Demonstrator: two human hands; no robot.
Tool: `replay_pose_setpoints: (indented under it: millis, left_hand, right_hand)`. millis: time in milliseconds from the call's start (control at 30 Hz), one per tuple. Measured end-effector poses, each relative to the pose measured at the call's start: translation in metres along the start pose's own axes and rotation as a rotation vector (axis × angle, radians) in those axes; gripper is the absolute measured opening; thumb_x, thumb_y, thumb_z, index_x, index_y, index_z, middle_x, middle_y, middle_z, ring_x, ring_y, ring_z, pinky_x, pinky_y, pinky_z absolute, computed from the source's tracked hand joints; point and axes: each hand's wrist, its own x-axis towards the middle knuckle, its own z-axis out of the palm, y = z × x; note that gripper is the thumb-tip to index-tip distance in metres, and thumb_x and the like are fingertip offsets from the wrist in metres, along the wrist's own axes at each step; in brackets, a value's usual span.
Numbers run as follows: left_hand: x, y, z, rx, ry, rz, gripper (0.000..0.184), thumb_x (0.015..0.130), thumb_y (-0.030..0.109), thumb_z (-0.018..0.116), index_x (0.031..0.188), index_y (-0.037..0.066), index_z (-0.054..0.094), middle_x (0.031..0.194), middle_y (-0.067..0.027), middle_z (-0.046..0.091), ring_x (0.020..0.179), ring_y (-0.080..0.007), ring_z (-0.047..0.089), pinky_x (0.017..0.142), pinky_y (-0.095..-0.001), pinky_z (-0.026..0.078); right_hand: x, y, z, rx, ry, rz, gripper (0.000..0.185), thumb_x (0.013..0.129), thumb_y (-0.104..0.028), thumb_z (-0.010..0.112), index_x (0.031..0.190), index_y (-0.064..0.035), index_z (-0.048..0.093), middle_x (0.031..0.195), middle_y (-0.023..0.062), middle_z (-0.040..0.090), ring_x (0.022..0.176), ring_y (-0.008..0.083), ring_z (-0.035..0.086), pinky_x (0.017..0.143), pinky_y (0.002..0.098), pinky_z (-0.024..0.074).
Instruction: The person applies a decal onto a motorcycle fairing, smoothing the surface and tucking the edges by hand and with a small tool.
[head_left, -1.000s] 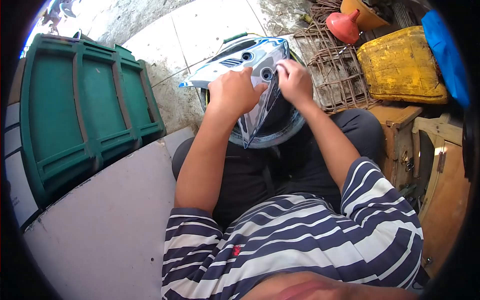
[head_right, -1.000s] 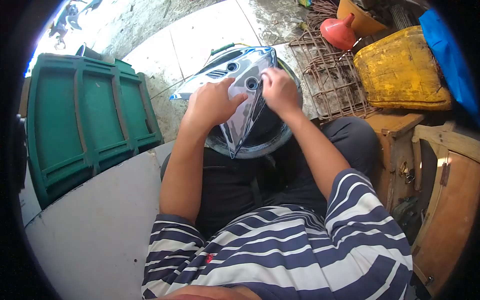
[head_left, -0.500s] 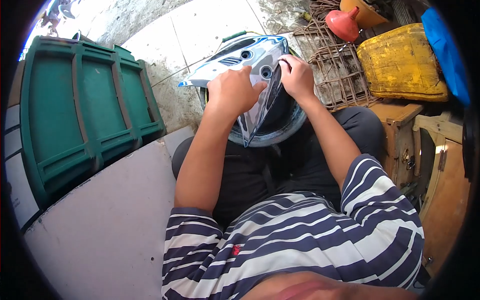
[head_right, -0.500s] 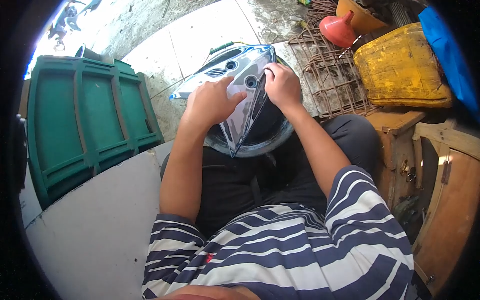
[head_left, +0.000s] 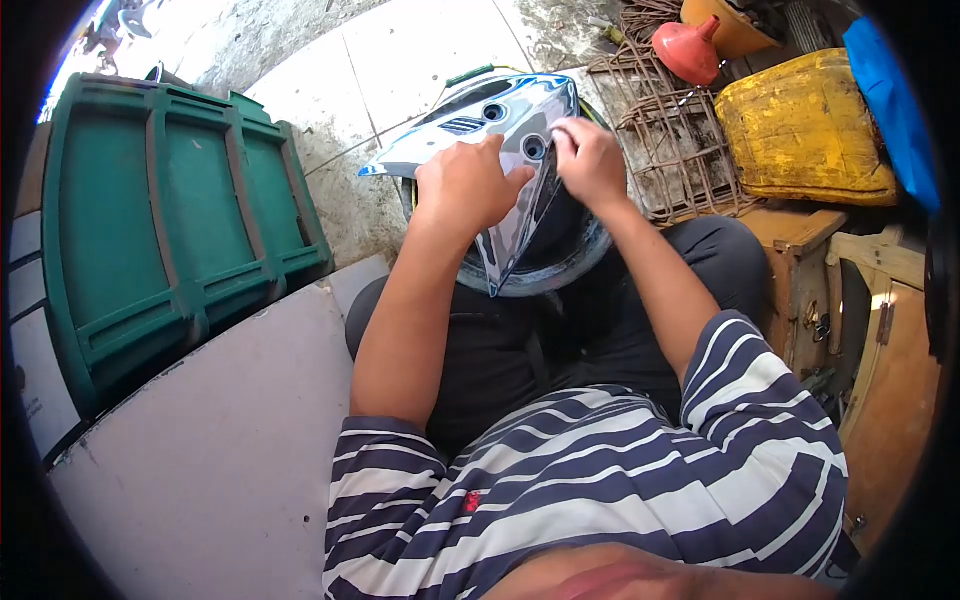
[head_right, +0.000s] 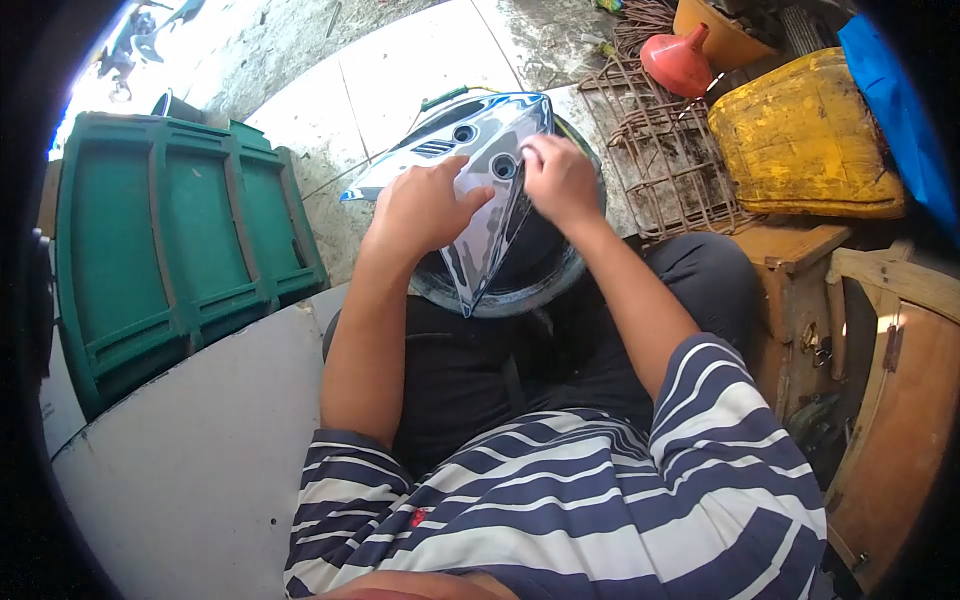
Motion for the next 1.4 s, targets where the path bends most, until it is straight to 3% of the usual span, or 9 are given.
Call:
replay_pose_setpoints:
  millis: [233,367,500,767,933,1033,1200,1300,1400]
  left_hand:
    - [-0.003,0.004,-0.005,-0.016,0.034,0.017,0.064,0.095,0.053,0.069,0.137,0.006,0.067,0.103,-0.0256,0.077,0.106,-0.0429,0.073,0.095,-0.0509,0.056]
    - [-0.004,0.000,-0.003,-0.027,0.006,0.010,0.064,0.095,0.054,0.069,0.137,0.006,0.067,0.103,-0.0260,0.077,0.105,-0.0434,0.073,0.095,-0.0513,0.056]
    - [-0.003,0.001,-0.003,-0.026,0.044,0.028,0.064,0.094,0.054,0.069,0.137,0.006,0.068,0.105,-0.0265,0.076,0.105,-0.0440,0.073,0.095,-0.0513,0.056]
    - [-0.002,0.003,-0.005,-0.002,0.011,0.008,0.060,0.095,0.056,0.068,0.130,0.007,0.069,0.107,-0.0224,0.077,0.106,-0.0404,0.074,0.092,-0.0524,0.057]
    - [-0.004,0.003,-0.004,-0.005,-0.001,-0.012,0.060,0.095,0.055,0.068,0.131,0.008,0.069,0.106,-0.0222,0.077,0.107,-0.0403,0.074,0.092,-0.0519,0.057]
    - [-0.003,0.004,-0.006,-0.027,0.019,-0.001,0.063,0.094,0.053,0.069,0.137,0.007,0.068,0.102,-0.0254,0.077,0.105,-0.0434,0.073,0.095,-0.0509,0.056]
    - [-0.004,0.000,-0.001,-0.051,0.054,0.018,0.063,0.094,0.053,0.069,0.136,0.007,0.069,0.101,-0.0254,0.077,0.104,-0.0440,0.073,0.095,-0.0514,0.056]
    - [-0.003,0.002,-0.003,-0.031,0.046,0.019,0.062,0.094,0.052,0.070,0.136,0.007,0.069,0.101,-0.0257,0.077,0.103,-0.0445,0.073,0.094,-0.0518,0.056]
    - [-0.002,0.003,-0.005,0.002,-0.013,-0.007,0.061,0.095,0.056,0.069,0.134,0.009,0.068,0.110,-0.0205,0.078,0.107,-0.0379,0.075,0.090,-0.0510,0.058]
  right_hand:
    - [-0.007,-0.006,0.002,0.054,-0.010,0.000,0.014,0.095,-0.013,0.064,0.100,-0.0055,0.075,0.097,0.0177,0.076,0.091,0.0402,0.072,0.080,0.0480,0.0566]
    - [0.007,0.006,-0.005,0.020,-0.029,0.153,0.013,0.095,-0.014,0.065,0.101,-0.0063,0.075,0.097,0.0182,0.075,0.091,0.0403,0.071,0.081,0.0485,0.0564]
    - [-0.010,-0.010,0.002,0.041,-0.050,-0.046,0.014,0.095,-0.013,0.064,0.101,-0.0046,0.074,0.097,0.0176,0.075,0.094,0.0397,0.070,0.086,0.0476,0.0557]
    - [-0.009,-0.006,0.003,0.067,-0.033,-0.026,0.013,0.094,-0.013,0.065,0.101,-0.0050,0.072,0.095,0.0188,0.074,0.092,0.0417,0.070,0.083,0.0490,0.0557]
    - [0.006,0.003,-0.003,0.031,-0.045,0.134,0.014,0.094,-0.014,0.064,0.098,-0.0048,0.074,0.097,0.0190,0.075,0.092,0.0414,0.071,0.082,0.0493,0.0566]
    - [-0.003,-0.009,-0.001,0.028,-0.055,-0.004,0.015,0.094,-0.014,0.064,0.099,-0.0044,0.075,0.098,0.0191,0.075,0.093,0.0408,0.071,0.082,0.0489,0.0569]
    - [0.008,0.002,-0.005,0.027,-0.025,0.088,0.013,0.094,-0.013,0.065,0.099,-0.0044,0.074,0.094,0.0187,0.074,0.091,0.0405,0.071,0.082,0.0482,0.0562]
    - [-0.003,-0.005,0.000,0.038,-0.029,-0.038,0.013,0.094,-0.013,0.066,0.099,-0.0048,0.075,0.095,0.0187,0.075,0.091,0.0405,0.071,0.081,0.0482,0.0562]
    - [-0.002,-0.004,-0.001,0.031,-0.056,-0.016,0.014,0.094,-0.011,0.066,0.101,-0.0025,0.075,0.097,0.0186,0.076,0.089,0.0401,0.073,0.080,0.0458,0.0573]
